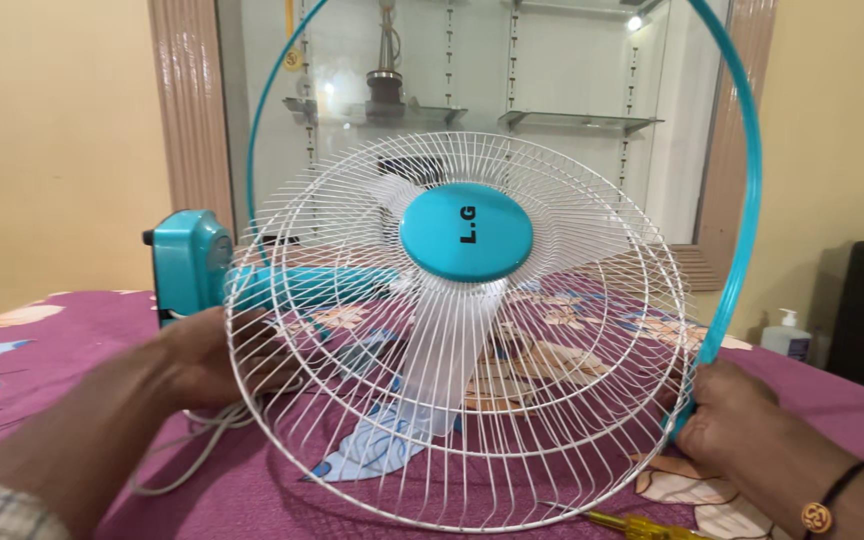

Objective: The person assembles a small table fan by attaching the front wire cage and securing a teal plastic ring around it using a screwdriver. They align the cage, insert screws, and tighten them to complete the assembly.

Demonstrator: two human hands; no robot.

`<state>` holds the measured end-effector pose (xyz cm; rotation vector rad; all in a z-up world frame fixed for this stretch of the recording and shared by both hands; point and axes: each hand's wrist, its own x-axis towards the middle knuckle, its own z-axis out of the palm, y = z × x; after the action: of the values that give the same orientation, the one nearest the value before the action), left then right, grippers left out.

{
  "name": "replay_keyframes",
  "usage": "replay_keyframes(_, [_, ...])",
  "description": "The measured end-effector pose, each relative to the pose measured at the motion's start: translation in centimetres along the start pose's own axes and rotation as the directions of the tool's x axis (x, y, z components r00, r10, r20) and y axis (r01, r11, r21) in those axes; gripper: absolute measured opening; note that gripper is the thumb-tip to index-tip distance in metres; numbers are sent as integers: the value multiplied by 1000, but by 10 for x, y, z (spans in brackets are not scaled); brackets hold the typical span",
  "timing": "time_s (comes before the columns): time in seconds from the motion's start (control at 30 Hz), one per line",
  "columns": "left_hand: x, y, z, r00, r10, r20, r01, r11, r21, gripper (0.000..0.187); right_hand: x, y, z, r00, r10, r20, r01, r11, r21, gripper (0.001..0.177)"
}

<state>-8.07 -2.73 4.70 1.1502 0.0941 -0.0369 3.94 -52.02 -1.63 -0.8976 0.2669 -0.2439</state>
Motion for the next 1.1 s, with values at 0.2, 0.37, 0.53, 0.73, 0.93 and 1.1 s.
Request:
replay_keyframes(0.2, [-46, 40, -15, 936, 95, -340, 102, 849, 519, 28, -24, -1, 11, 990, -131, -49, 128, 990, -66, 29])
replay_keyframes(0.37, [-60, 77, -3, 757, 558, -339, -37, 556, 831, 36, -41, -9, -16, 967, -219, -128, 204, 972, -120, 28])
replay_keyframes(0.53, [-36, 106, 13, 511, 838, -190, -233, 348, 908, 65, -31, -6, -1, 974, -210, -91, 195, 969, -151, 27])
replay_keyframes(0.73, [14, 139, 21, 526, 837, -150, 17, 166, 986, 70, -22, 0, 0, 980, -191, -54, 180, 969, -171, 26])
replay_keyframes(0.93, [61, 153, 4, 695, 673, -252, 41, 312, 949, 43, -20, 3, -2, 976, -213, -52, 200, 962, -188, 25])
replay_keyframes(1.1, [60, 140, 5, 661, 733, -161, -47, 255, 966, 35, -15, 4, -4, 961, -264, -80, 245, 951, -191, 24])
